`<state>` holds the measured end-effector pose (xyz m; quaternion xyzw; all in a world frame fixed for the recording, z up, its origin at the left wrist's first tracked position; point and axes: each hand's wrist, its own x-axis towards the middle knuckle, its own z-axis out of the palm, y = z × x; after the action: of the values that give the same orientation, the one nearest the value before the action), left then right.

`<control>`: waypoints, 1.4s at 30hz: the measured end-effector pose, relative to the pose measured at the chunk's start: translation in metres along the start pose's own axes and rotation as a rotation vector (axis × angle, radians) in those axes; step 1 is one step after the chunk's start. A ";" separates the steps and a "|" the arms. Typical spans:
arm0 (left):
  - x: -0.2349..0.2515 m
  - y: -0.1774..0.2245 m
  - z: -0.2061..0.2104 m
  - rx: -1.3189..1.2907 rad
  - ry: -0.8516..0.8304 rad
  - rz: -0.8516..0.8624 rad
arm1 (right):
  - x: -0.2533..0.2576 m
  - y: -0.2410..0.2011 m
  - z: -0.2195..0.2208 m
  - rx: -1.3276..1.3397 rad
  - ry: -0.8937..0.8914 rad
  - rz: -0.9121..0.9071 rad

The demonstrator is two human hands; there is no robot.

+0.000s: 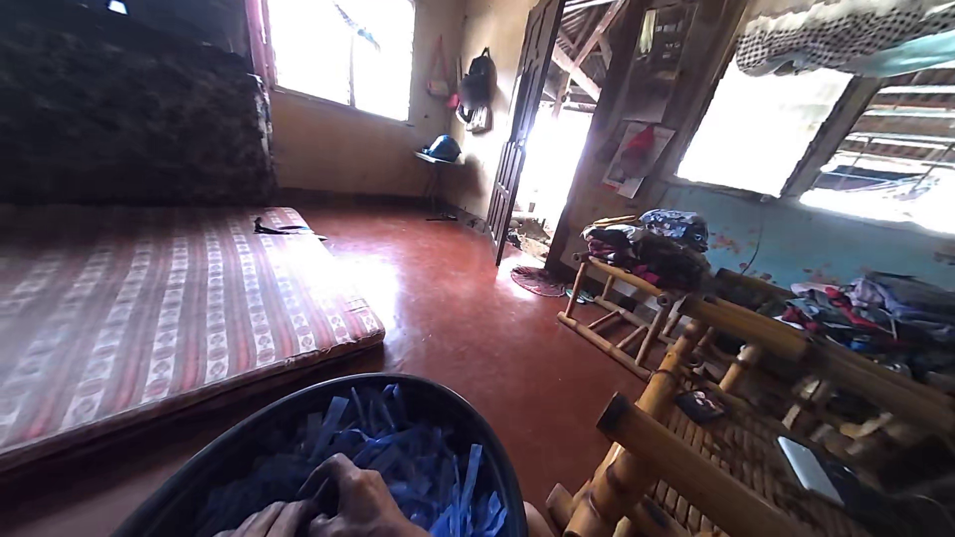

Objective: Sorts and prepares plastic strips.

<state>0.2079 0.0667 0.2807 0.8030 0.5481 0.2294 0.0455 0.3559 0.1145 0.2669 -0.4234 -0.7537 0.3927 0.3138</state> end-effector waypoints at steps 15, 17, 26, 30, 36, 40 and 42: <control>0.002 -0.013 0.003 -0.356 0.109 0.106 | 0.007 0.004 -0.020 0.274 -0.001 0.119; 0.002 -0.012 0.005 -0.427 0.164 0.083 | 0.007 0.003 -0.020 0.349 0.007 0.155; 0.000 -0.014 0.003 -0.367 0.130 0.006 | 0.008 0.008 -0.019 0.321 0.014 0.105; 0.001 -0.018 -0.003 -0.754 0.211 -0.030 | 0.009 0.014 -0.020 0.507 0.010 0.092; 0.001 -0.016 -0.017 -1.068 0.358 -0.257 | 0.004 0.008 -0.008 0.698 -0.160 -0.071; 0.003 -0.032 -0.022 -1.265 0.463 -0.322 | 0.001 0.004 -0.003 0.556 -0.281 -0.108; 0.003 -0.033 -0.029 -1.383 0.530 -0.376 | 0.001 0.005 -0.003 0.554 -0.317 -0.098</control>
<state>0.1680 0.0776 0.2965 0.4030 0.3998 0.6937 0.4433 0.3598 0.1184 0.2639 -0.2186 -0.6771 0.6284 0.3145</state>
